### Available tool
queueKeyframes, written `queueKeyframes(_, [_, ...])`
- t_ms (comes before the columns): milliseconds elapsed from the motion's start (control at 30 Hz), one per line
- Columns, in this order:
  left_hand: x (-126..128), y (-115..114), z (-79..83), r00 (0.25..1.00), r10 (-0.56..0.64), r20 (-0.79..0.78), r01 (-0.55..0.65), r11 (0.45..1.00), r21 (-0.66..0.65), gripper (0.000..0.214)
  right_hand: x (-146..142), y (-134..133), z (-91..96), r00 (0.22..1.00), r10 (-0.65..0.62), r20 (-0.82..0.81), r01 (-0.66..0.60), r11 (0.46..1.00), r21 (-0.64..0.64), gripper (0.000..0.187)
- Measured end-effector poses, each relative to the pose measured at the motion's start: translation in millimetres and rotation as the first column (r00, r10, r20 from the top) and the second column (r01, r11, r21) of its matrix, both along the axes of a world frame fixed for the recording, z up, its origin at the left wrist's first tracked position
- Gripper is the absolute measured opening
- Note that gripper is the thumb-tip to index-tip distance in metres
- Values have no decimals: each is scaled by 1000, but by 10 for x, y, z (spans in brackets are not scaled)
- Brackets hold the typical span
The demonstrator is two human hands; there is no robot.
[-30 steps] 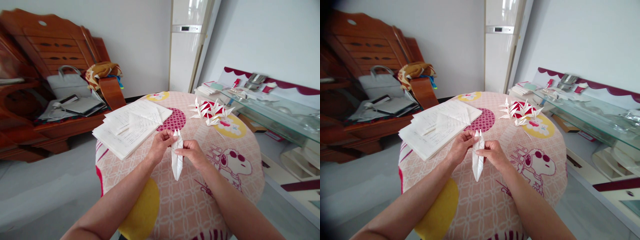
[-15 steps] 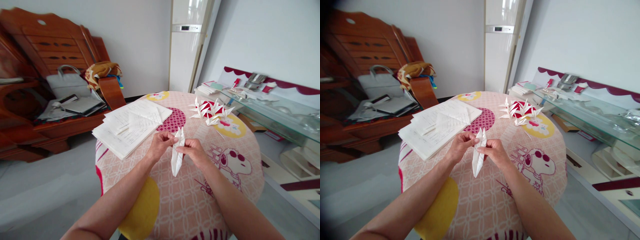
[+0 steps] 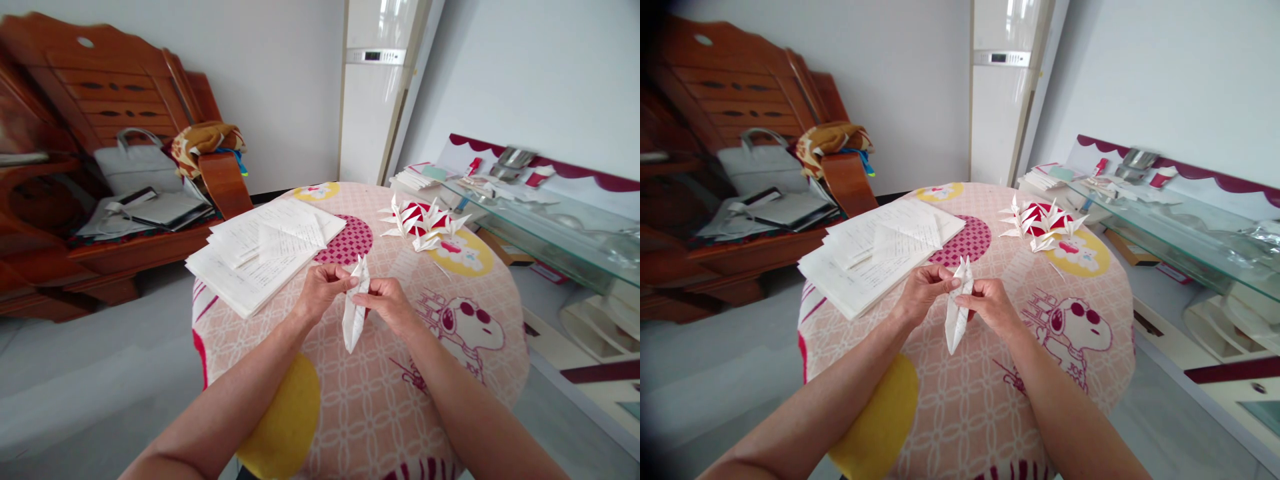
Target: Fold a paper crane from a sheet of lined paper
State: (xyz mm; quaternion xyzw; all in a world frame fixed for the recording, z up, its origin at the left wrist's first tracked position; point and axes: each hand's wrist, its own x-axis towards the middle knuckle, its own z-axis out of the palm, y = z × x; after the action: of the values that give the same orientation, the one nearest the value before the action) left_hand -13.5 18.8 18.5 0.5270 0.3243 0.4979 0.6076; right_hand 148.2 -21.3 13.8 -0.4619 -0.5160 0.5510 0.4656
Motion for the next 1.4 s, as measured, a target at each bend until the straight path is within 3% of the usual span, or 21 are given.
queueKeyframes(367, [56, -37, -4, 996, 83, 14, -84, 996, 20, 33, -32, 5, -8, 1000, -9, -14, 9, 1000, 24, 16])
queueKeyframes(700, [54, -34, -3, 995, -44, 91, 50, 996, -68, 39, -8, -12, 52, 997, 34, -75, -36, 999, -30, 16])
queueKeyframes(1000, [-92, 72, 32, 975, -179, 130, 175, 984, 42, 27, 68, -13, 62, 968, 238, -82, -246, 965, -95, 13])
queueKeyframes(1167, [-146, 84, 84, 963, -233, 134, 215, 967, 139, 33, 125, 8, -9, 948, 288, -136, -306, 942, -134, 14])
queueKeyframes(1400, [-257, 107, 148, 963, -248, -104, 268, 911, 312, 12, 160, 16, 8, 923, 366, -116, -383, 898, -215, 17])
